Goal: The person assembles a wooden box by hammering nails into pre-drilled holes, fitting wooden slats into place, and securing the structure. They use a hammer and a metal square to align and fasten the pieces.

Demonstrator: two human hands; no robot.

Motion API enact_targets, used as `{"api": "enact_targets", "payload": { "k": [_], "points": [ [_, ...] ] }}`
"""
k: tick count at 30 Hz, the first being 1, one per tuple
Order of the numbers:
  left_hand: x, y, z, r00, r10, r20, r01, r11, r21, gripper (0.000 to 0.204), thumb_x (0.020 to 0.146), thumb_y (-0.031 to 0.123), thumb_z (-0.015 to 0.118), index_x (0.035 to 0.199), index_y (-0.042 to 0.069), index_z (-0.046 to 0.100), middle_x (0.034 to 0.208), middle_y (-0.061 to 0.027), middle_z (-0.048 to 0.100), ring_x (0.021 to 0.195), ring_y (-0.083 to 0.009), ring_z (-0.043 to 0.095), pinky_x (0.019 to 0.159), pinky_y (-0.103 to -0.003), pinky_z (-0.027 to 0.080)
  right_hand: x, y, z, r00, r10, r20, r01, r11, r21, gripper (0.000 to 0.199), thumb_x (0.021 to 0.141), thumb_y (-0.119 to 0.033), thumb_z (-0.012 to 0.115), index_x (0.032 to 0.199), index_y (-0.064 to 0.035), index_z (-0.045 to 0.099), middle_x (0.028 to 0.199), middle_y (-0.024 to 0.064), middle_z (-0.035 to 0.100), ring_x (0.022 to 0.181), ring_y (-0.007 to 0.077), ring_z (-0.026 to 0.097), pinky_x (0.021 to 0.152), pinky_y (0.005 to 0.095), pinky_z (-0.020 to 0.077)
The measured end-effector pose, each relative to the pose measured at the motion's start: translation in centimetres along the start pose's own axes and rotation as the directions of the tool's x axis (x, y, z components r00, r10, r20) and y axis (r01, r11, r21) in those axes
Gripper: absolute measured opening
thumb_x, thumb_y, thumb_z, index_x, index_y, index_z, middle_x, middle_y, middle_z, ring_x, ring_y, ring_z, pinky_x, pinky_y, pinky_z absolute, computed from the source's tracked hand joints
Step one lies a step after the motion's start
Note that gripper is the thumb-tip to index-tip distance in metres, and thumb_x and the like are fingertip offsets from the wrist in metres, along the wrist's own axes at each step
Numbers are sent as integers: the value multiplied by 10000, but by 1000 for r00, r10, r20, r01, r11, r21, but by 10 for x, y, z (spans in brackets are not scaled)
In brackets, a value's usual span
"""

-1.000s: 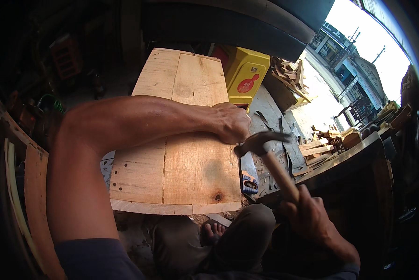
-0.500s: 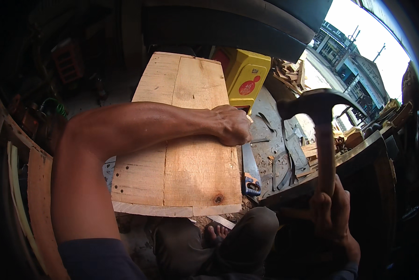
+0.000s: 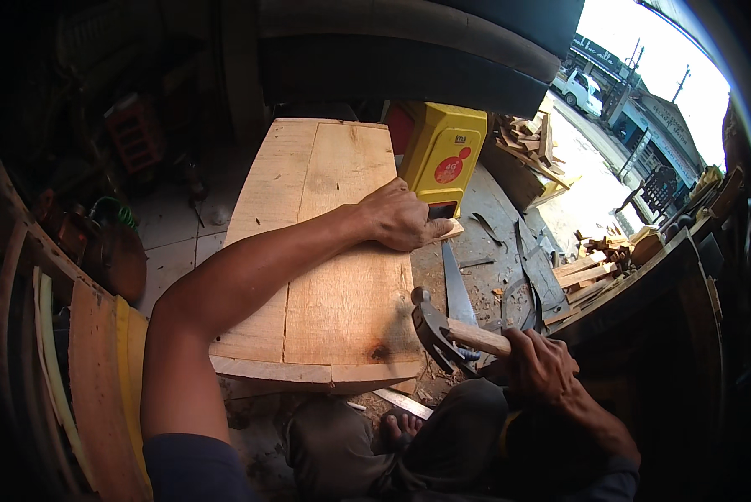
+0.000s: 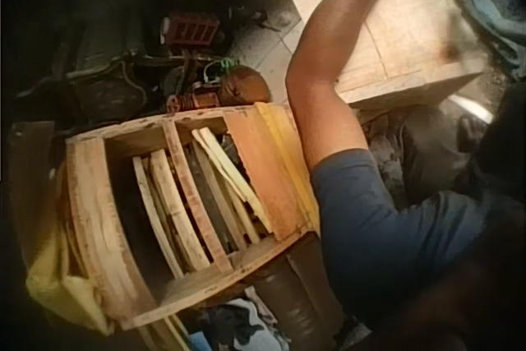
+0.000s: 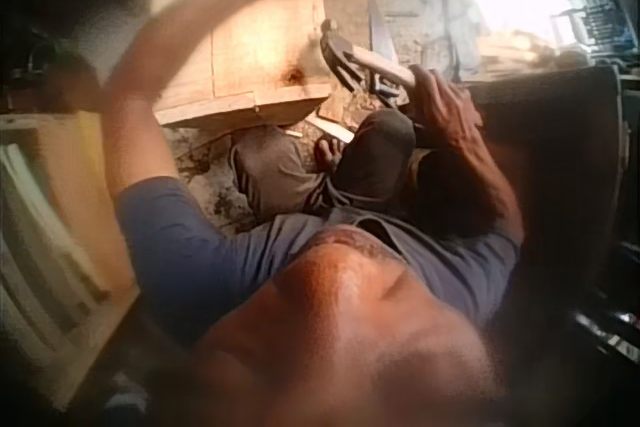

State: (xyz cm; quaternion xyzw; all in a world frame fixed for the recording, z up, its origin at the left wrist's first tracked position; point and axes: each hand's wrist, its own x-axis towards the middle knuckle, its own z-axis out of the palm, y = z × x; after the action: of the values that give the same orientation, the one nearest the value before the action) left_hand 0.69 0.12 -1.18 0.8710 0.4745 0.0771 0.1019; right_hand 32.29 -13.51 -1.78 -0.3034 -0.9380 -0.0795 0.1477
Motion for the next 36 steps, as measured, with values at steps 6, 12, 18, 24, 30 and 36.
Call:
{"api": "enact_targets", "payload": {
  "k": [6,12,18,24,30,36],
  "points": [
    [-8,-8,2,998,-69,14,69,997,-27,804,1083,568,297,693,-3,706,646,-165,593,983,-347,575,1090,-470,371,39,29,0,948,-281,152,301,944,-136,608,681,-236,842,1129,-19,492,818,62,526,691,219,590,573,369,489],
    [2,-21,-10,984,-180,0,141,775,-616,799,1098,490,223,697,-16,693,695,-154,678,702,-240,680,841,-386,540,25,32,11,820,-555,-141,543,832,-113,327,820,-145,742,1036,-70,508,688,5,475,533,160,563,446,298,454],
    [1,-47,2,929,-283,-240,-38,571,-820,863,1098,515,154,639,20,692,684,-130,688,695,-207,641,843,-342,511,58,14,-8,993,-114,36,113,993,12,218,892,-130,695,975,-52,509,727,55,507,598,226,614,481,372,492],
    [6,-56,1,916,-318,-244,-99,410,-907,860,1097,502,151,651,26,712,686,-124,687,770,-204,628,962,-388,442,60,46,-5,994,13,109,-9,999,-36,312,805,-111,772,916,-44,488,773,87,514,628,270,600,550,405,506],
    [-8,-65,-1,906,-370,-206,-33,423,-906,791,1084,505,251,695,-2,718,726,-159,692,886,-260,645,1008,-398,421,58,35,23,940,-328,-94,330,944,8,200,858,-114,686,900,-56,499,635,57,492,512,236,579,444,382,491],
    [12,-55,2,927,-296,-232,-129,330,-935,820,1102,456,185,666,0,708,711,-144,695,793,-228,640,983,-385,439,43,45,20,985,-93,-143,125,963,241,246,995,-179,639,972,-19,455,702,183,615,523,353,621,444,477,475]
  ]
}}
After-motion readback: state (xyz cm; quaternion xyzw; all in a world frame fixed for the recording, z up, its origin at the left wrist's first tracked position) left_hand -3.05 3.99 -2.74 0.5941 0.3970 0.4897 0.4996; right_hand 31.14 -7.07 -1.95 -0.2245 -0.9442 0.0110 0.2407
